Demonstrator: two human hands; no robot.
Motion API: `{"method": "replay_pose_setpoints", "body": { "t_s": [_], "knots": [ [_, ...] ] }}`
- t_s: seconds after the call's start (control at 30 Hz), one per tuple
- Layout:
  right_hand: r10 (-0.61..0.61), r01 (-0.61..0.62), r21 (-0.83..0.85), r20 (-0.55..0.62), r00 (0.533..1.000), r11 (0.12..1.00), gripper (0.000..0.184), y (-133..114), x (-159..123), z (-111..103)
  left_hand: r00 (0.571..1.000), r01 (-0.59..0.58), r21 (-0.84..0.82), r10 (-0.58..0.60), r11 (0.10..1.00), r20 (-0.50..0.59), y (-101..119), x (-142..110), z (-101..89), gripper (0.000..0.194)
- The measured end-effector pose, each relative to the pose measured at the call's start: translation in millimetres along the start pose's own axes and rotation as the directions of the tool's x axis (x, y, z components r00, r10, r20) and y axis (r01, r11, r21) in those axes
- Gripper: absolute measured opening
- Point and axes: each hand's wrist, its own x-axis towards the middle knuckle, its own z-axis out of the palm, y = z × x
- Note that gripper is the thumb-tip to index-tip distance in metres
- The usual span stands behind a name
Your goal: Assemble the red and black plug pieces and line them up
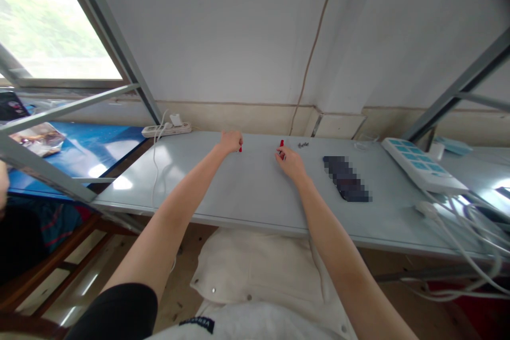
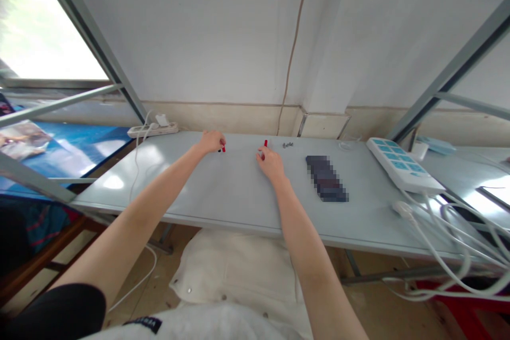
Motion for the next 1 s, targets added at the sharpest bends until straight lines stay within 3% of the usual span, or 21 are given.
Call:
{"method": "replay_pose_setpoints", "body": {
  "t_s": [0.33, 0.43, 0.57, 0.67, 0.8, 0.9, 1.0],
  "knots": [
    [-0.011, 0.011, -0.005, -0.067, 0.998, 1.0, 0.026, -1, -1, -1, 0.998, -0.013, -0.013, 0.014, 1.0, 0.053, 0, -2, -2.1, 0.021],
    [0.11, -0.116, -0.066, -0.081, 0.991, 0.991, 0.024, -3, -1, -9, 0.999, -0.032, -0.022, 0.032, 0.999, 0.001, 2, -2, -2.1, 0.032],
    [0.346, -0.345, -0.156, -0.02, 0.938, 0.926, 0.022, 2, 1, -17, 0.97, -0.171, -0.073, 0.155, 0.983, -0.187, 21, -7, -0.4, 0.034],
    [0.449, -0.433, -0.213, 0.032, 0.893, 0.876, 0.023, 7, 2, -19, 0.929, -0.323, -0.126, 0.289, 0.938, -0.232, 47, -11, 11.9, 0.033],
    [0.479, -0.451, -0.267, 0.044, 0.877, 0.852, 0.027, 10, 1, -17, 0.882, -0.457, -0.144, 0.425, 0.878, -0.205, 80, -15, 42.3, 0.046],
    [0.455, -0.427, -0.295, 0.029, 0.89, 0.855, 0.03, 8, -1, -14, 0.905, -0.405, -0.145, 0.372, 0.903, -0.208, 97, -17, 63.0, 0.057],
    [0.423, -0.403, -0.311, -0.003, 0.906, 0.861, 0.031, 8, -2, -10, 0.924, -0.338, -0.125, 0.304, 0.933, -0.231, 108, -16, 74.6, 0.055]
  ]
}}
